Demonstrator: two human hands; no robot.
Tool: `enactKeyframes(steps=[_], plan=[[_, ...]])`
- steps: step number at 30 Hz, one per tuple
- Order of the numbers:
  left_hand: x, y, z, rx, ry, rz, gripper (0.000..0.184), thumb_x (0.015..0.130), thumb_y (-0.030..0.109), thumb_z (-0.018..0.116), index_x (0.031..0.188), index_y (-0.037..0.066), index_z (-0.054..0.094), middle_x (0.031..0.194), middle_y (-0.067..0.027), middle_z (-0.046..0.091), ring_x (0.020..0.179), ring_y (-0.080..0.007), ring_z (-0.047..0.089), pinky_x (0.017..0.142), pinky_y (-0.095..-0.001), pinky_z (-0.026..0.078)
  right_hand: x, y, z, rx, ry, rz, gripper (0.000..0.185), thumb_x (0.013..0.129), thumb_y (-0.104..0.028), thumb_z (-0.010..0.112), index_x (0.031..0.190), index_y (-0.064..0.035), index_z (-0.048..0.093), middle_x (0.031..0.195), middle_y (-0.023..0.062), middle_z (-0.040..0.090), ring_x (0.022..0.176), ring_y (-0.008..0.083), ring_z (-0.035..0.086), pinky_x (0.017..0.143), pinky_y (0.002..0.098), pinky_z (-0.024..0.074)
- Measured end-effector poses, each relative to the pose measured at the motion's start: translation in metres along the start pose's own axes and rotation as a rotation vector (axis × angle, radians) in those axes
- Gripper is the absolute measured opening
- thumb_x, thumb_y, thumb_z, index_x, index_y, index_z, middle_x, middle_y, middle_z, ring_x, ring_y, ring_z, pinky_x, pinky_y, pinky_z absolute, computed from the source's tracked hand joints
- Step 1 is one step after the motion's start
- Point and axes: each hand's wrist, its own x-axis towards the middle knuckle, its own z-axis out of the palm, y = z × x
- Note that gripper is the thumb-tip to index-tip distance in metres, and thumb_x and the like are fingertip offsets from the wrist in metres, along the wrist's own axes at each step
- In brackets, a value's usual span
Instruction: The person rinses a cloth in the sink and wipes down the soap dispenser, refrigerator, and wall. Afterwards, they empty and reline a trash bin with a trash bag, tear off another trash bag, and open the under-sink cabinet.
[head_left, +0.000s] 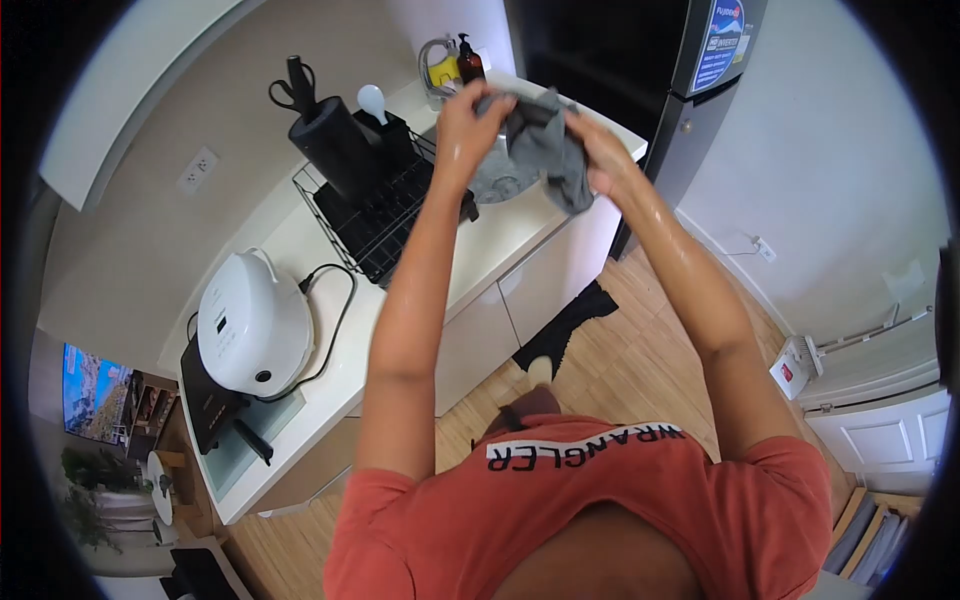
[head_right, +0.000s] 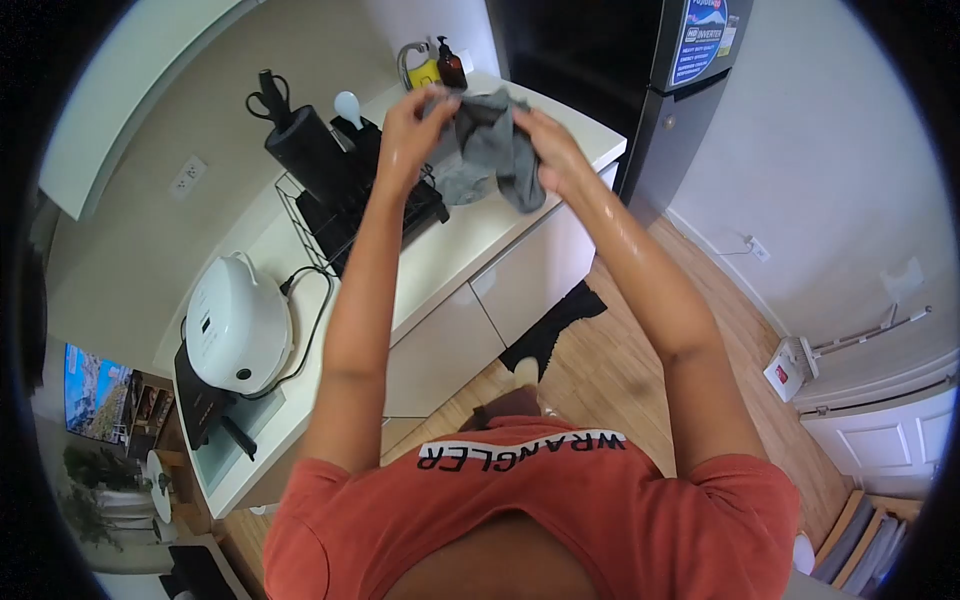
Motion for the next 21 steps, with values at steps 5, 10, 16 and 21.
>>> enactKeyframes(steps=[5,10,16,21], plan=[[0.118,-0.033,0.043,0.06,-0.118,0.029,0.022,0.079,0.025,0.063,0.085,0.003,0.061,0.07,0.0012,0.054,0.061,-0.0059,0.048,0.05,-0.0201,0.038,0.077,-0.056,-0.032,-0.734,0.145,-0.124,0.039,0.08,-0.028,0.062,0.111,-0.0078,0.049,0.098,0.0028,0.055,0.091,0.0137,0.05,0.077,0.0344,0.038],[0.183,-0.042,0.074,-0.011,-0.289,-0.029,0.022,0.082,0.023,0.053,0.081,0.002,0.061,0.071,-0.0068,0.058,0.069,-0.0138,0.052,0.065,-0.0286,0.043,0.128,-0.109,-0.012,-0.889,0.076,-0.374,0.055,0.076,-0.013,0.066,0.124,-0.0048,0.041,0.128,0.0145,0.04,0.118,0.0256,0.039,0.097,0.038,0.0323],[0.252,-0.093,0.088,-0.076,-0.457,0.089,0.02,0.084,0.02,0.05,0.09,0.004,0.06,0.077,-0.002,0.057,0.071,-0.011,0.049,0.066,-0.0259,0.042,0.238,-0.111,-0.068,-1.086,-0.201,-0.383,0.037,0.069,-0.019,0.07,0.099,-0.0016,0.06,0.085,0.005,0.062,0.078,0.0137,0.057,0.068,0.0243,0.0429],[0.29,-0.135,0.091,-0.176,-0.283,-0.048,0.025,0.08,0.029,0.061,0.084,0.004,0.062,0.071,0.0003,0.056,0.061,-0.0071,0.048,0.057,-0.0213,0.039,0.275,-0.077,-0.113,-1.026,-0.12,-0.191,0.037,0.073,-0.019,0.07,0.103,0.0011,0.06,0.09,0.0063,0.062,0.079,0.013,0.058,0.075,0.0276,0.0463]])
